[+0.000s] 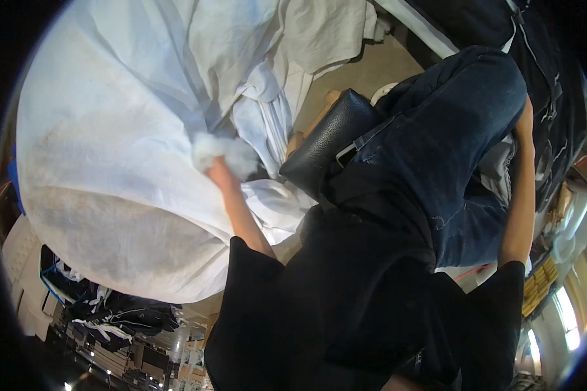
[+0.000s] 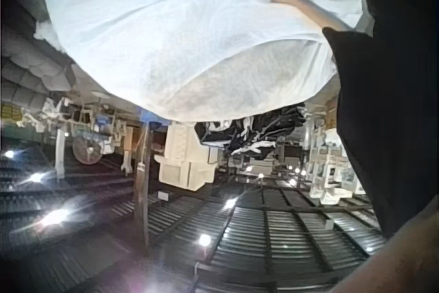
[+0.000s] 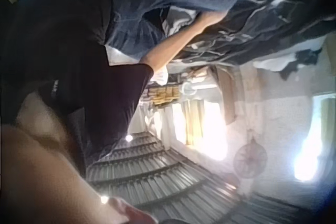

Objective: Cutting fabric and stuffing a furniture piece with white filling material.

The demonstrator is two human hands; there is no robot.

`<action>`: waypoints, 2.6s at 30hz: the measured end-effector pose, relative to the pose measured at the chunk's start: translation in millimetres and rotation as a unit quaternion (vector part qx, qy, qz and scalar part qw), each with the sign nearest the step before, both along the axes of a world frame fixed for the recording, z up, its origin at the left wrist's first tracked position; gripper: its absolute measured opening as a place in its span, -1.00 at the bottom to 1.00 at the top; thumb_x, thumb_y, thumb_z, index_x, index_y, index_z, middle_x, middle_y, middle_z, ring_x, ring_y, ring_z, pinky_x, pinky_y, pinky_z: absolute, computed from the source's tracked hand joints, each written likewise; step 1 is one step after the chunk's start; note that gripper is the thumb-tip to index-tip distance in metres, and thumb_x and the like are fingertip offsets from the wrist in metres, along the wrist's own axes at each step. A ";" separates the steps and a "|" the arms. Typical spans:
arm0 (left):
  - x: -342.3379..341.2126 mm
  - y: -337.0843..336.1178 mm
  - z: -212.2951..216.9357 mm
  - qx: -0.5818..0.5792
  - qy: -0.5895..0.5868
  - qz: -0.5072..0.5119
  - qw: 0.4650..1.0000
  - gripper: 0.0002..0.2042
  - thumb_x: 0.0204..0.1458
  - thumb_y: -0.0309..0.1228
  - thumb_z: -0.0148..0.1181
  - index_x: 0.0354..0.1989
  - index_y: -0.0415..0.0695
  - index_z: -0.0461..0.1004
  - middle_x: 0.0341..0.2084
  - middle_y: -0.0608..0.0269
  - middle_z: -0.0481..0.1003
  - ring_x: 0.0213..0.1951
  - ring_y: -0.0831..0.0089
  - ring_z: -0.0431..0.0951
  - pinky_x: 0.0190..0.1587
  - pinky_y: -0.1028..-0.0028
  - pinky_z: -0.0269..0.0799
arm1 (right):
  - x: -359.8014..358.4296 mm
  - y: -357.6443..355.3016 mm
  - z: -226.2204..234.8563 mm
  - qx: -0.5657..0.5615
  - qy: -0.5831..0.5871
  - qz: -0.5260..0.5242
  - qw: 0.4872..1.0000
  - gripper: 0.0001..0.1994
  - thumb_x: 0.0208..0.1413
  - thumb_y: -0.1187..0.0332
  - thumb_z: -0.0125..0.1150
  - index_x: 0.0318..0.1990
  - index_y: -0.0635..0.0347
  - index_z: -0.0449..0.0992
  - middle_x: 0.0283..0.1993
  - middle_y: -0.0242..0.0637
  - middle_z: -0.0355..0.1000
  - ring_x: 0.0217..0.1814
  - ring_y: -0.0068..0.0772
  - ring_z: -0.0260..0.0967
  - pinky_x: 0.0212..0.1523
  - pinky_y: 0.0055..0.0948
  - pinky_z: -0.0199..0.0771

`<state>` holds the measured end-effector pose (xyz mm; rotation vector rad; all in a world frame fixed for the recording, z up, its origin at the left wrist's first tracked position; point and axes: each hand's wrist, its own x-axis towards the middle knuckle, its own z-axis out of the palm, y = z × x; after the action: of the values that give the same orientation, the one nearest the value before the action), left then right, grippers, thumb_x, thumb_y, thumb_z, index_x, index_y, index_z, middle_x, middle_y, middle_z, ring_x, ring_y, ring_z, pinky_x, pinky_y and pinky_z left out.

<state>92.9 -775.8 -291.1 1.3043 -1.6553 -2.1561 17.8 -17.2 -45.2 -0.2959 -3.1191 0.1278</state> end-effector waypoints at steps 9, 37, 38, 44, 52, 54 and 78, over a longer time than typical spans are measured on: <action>-197.0 90.7 281.5 -0.366 0.270 -0.246 0.856 -0.66 -0.14 -0.63 0.21 -0.11 -0.31 0.43 -0.14 0.04 0.48 -0.04 0.21 0.48 0.06 0.34 0.34 | -0.8 -193.6 78.5 -0.278 0.289 -0.121 0.908 -0.71 0.09 0.59 0.00 -0.05 0.20 0.52 -0.04 -0.20 0.48 -0.03 -0.39 0.42 0.02 -0.46 0.37; -198.7 688.9 352.1 -0.572 0.585 -0.554 0.155 -0.42 -0.05 -0.49 0.16 0.24 0.06 0.28 0.38 0.01 -0.07 0.39 0.03 -0.07 0.33 -0.12 -0.13 | 160.9 5.7 18.1 0.007 0.212 -0.297 0.931 -0.57 -0.10 0.54 0.05 0.02 0.45 0.32 0.15 0.10 0.27 0.23 0.09 0.23 0.24 -0.13 0.25; -169.0 689.1 372.6 -0.527 0.632 -0.541 0.174 -0.40 -0.04 -0.50 0.15 0.26 0.08 0.26 0.38 0.03 -0.05 0.40 0.05 -0.07 0.36 -0.04 -0.15 | 158.3 3.1 25.1 -0.032 0.204 -0.300 0.931 -0.56 -0.12 0.56 0.03 0.01 0.46 0.32 0.10 0.13 0.28 0.24 0.06 0.23 0.21 -0.16 0.29; -88.4 718.7 351.0 -0.286 0.575 -0.760 0.100 -0.58 0.04 -0.53 0.09 0.14 -0.15 0.36 0.14 0.00 0.35 0.20 0.05 0.32 0.23 0.28 0.25 | 132.7 29.6 17.3 -0.103 0.215 -0.399 0.885 -0.68 -0.10 0.49 0.09 -0.11 0.32 0.42 -0.16 -0.09 0.43 -0.08 -0.13 0.44 -0.16 -0.30 0.53; -79.6 742.1 302.2 -0.310 0.607 -0.732 -0.025 -0.51 0.11 -0.43 0.00 0.22 -0.35 0.16 0.17 -0.22 0.22 0.26 -0.05 0.16 0.28 0.22 0.11 | 161.0 6.0 63.1 -0.126 0.153 -0.368 0.909 -0.69 -0.09 0.39 0.15 -0.14 0.29 0.45 -0.16 -0.15 0.44 0.02 -0.18 0.40 0.00 -0.28 0.44; -76.8 760.4 303.8 -0.298 0.531 -0.791 -0.063 -0.58 0.10 -0.44 -0.03 0.14 -0.35 0.21 -0.01 -0.23 0.31 0.08 -0.11 0.29 0.13 0.16 0.23 | 185.2 -18.6 76.5 -0.025 0.165 -0.358 0.919 -0.63 -0.10 0.40 0.15 -0.09 0.36 0.43 -0.13 -0.11 0.42 0.04 -0.14 0.37 0.03 -0.27 0.41; -49.2 782.4 308.8 -0.374 0.579 -0.715 -0.121 -0.83 0.01 -0.42 0.06 -0.25 -0.20 0.48 -0.40 0.02 0.50 -0.28 0.04 0.53 -0.19 0.16 0.38 | 224.5 4.9 106.8 -0.108 0.230 -0.398 0.881 -0.85 -0.14 0.41 0.14 -0.37 0.23 0.50 -0.39 -0.22 0.50 -0.30 -0.24 0.48 -0.26 -0.31 0.44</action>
<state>43.7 6.6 17.7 2.6986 1.4504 0.0118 242.3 -12.3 61.6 -1.2893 -2.2857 0.4495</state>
